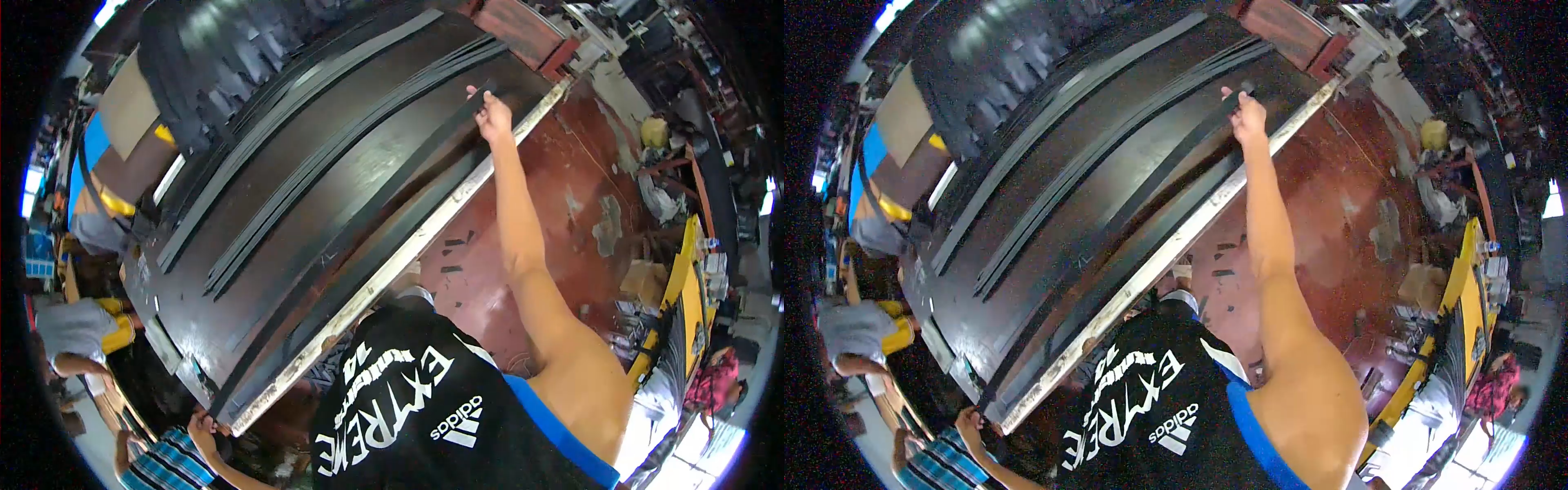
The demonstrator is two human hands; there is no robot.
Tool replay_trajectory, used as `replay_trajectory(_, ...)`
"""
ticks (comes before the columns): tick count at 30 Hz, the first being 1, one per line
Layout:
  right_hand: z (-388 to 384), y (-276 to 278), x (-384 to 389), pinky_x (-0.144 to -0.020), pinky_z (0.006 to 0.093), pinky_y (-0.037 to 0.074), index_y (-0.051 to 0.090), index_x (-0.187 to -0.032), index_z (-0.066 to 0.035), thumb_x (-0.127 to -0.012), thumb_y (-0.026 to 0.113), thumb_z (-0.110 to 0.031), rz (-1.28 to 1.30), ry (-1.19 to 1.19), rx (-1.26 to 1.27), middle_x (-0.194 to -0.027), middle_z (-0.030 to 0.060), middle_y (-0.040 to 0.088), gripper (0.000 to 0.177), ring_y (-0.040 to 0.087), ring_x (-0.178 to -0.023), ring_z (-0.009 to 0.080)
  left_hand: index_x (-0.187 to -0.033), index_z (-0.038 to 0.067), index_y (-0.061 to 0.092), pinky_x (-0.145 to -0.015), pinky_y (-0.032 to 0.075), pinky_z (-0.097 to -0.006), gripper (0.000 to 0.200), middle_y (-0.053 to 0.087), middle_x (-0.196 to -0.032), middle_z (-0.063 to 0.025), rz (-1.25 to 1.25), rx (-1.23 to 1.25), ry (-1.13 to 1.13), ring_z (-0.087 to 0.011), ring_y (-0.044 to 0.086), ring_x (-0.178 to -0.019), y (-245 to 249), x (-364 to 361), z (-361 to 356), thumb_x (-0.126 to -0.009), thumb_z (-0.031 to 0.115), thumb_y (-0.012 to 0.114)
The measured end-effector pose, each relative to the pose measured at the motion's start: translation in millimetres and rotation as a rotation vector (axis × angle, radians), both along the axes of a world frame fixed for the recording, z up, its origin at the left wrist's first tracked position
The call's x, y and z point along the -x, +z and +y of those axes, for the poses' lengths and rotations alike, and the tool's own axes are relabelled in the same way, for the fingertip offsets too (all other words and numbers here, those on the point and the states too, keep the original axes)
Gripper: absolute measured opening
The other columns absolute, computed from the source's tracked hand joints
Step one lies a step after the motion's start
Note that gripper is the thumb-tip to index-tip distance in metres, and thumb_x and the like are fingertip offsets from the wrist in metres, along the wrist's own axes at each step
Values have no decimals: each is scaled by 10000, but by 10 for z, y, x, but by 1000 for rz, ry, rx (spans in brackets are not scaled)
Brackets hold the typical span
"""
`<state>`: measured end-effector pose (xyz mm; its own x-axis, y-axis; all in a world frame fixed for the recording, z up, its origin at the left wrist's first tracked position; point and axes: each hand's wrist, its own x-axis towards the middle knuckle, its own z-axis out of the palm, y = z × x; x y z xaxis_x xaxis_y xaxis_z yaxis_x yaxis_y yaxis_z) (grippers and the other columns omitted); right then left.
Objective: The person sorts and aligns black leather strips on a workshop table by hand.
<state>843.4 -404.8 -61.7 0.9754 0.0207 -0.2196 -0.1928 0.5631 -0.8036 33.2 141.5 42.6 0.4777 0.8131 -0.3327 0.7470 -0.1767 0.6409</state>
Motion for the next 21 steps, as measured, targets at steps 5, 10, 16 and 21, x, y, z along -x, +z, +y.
replay_trajectory(5, -674, -40, -171, -588, 271, 508, 618, -1053, -39, -927, 675, -167, 78, -242, 252, -819, 43, 637, 188, 571, -634, 127, -1000, -41, 616, -520, 458, -260, 128, 579, -721, -29, -51, 137, 91, -115, 553, -561, 133, -303, -406, -880, -6, 589)
replay_trajectory(10, -967, -365, -196, -587, 276, 526, 601, -1199, -2, -853, 753, -84, 157, -373, 411, -864, 67, 620, 387, 581, -665, 141, -916, -41, 620, -528, 429, -257, 98, 503, -663, 6, -49, 174, 15, -91, 505, -557, -90, -158, -333, -837, -40, 562)
replay_trajectory(16, -876, -557, -101, -542, 281, 542, 603, -1210, 50, -842, 758, -60, 167, -414, 489, -810, 90, 646, 414, 593, -618, 144, -931, -36, 647, -603, 442, -241, 124, 517, -676, 18, 46, 140, 42, -76, 519, -615, 14, -370, -480, -826, -4, 590)
replay_trajectory(21, -867, -657, -62, -523, 283, 542, 599, -1217, 53, -832, 768, -48, 194, -437, 532, -793, 96, 649, 433, 600, -603, 148, -989, -49, 641, -623, 461, -249, 163, 587, -727, -19, 55, 86, 101, -99, 553, -645, 109, -351, -551, -837, -11, 596)
